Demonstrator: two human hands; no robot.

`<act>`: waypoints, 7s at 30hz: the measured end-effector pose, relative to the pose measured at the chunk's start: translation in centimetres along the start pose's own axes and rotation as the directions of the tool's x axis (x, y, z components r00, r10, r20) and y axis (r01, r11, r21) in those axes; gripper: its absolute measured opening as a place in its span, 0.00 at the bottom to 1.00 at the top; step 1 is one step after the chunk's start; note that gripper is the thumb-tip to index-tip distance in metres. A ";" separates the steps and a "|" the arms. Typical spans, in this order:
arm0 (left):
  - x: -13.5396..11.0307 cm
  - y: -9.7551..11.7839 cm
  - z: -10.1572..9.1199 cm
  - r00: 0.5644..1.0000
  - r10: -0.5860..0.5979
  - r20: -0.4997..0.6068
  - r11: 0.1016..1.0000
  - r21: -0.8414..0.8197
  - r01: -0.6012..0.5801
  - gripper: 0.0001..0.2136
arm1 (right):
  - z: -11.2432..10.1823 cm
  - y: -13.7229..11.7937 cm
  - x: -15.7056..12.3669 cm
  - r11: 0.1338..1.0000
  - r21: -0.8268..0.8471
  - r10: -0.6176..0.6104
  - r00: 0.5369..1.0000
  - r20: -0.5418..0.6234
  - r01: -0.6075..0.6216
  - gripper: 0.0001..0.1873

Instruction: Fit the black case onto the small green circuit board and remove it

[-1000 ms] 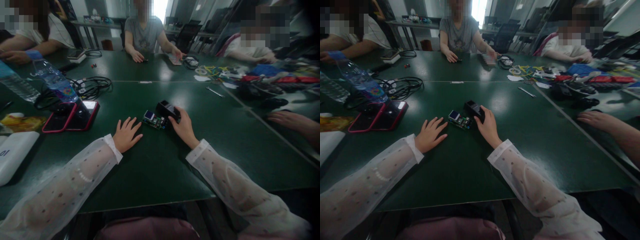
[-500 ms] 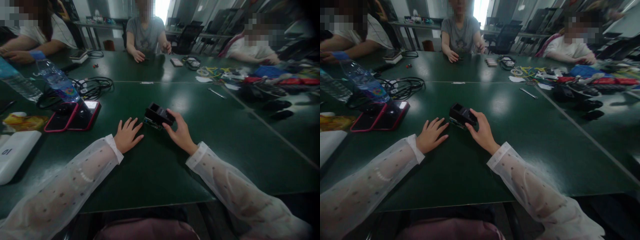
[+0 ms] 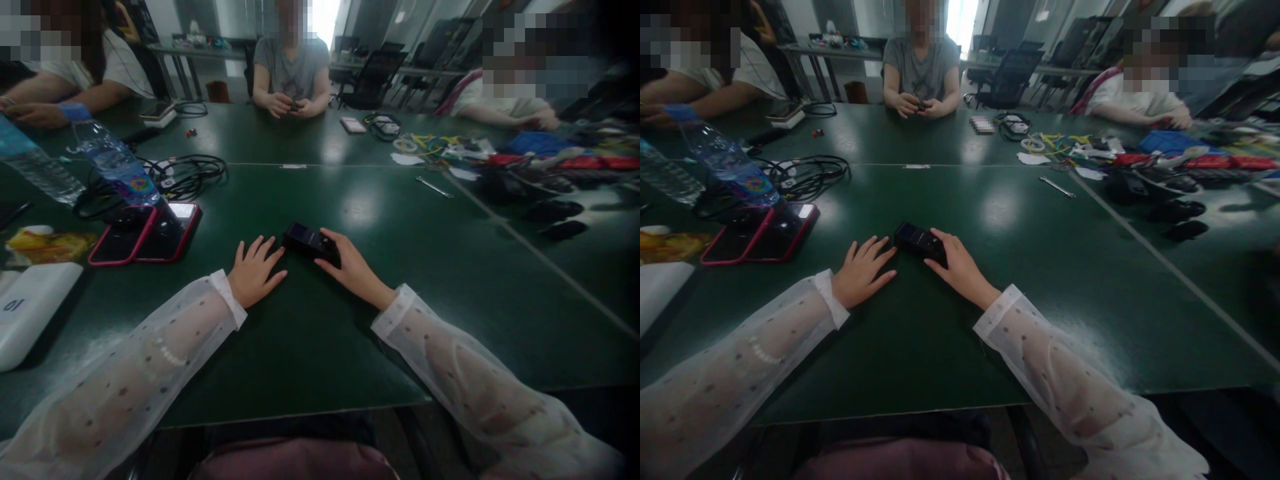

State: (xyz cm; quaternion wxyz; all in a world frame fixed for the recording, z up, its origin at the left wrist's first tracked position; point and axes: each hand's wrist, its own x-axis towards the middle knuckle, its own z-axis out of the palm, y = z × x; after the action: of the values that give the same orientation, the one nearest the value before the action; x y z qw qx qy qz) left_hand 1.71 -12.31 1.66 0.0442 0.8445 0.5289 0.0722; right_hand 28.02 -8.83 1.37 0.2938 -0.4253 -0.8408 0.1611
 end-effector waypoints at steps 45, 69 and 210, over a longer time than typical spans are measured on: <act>0.8 -2.3 -0.6 0.994 -0.104 -0.017 0.763 -0.643 0.069 0.29 | -1.1 -0.8 0.8 0.823 0.537 0.088 0.974 0.207 -0.188 0.29; 0.4 -0.8 -0.5 0.986 -0.144 -0.085 0.929 -0.355 0.105 0.31 | -0.9 -0.8 0.6 0.860 0.474 0.124 0.979 0.163 -0.188 0.27; -0.2 0.0 -0.6 0.995 -0.088 0.038 0.996 0.007 0.088 0.30 | -1.2 1.0 0.1 0.989 0.113 0.138 0.891 -0.433 -0.098 0.29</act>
State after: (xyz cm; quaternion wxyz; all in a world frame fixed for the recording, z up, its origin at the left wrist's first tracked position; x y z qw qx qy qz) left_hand 1.55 -12.45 2.21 0.0552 0.8217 0.5648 0.0525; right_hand 29.34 -8.15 1.88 0.4840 -0.4876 -0.7174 0.1153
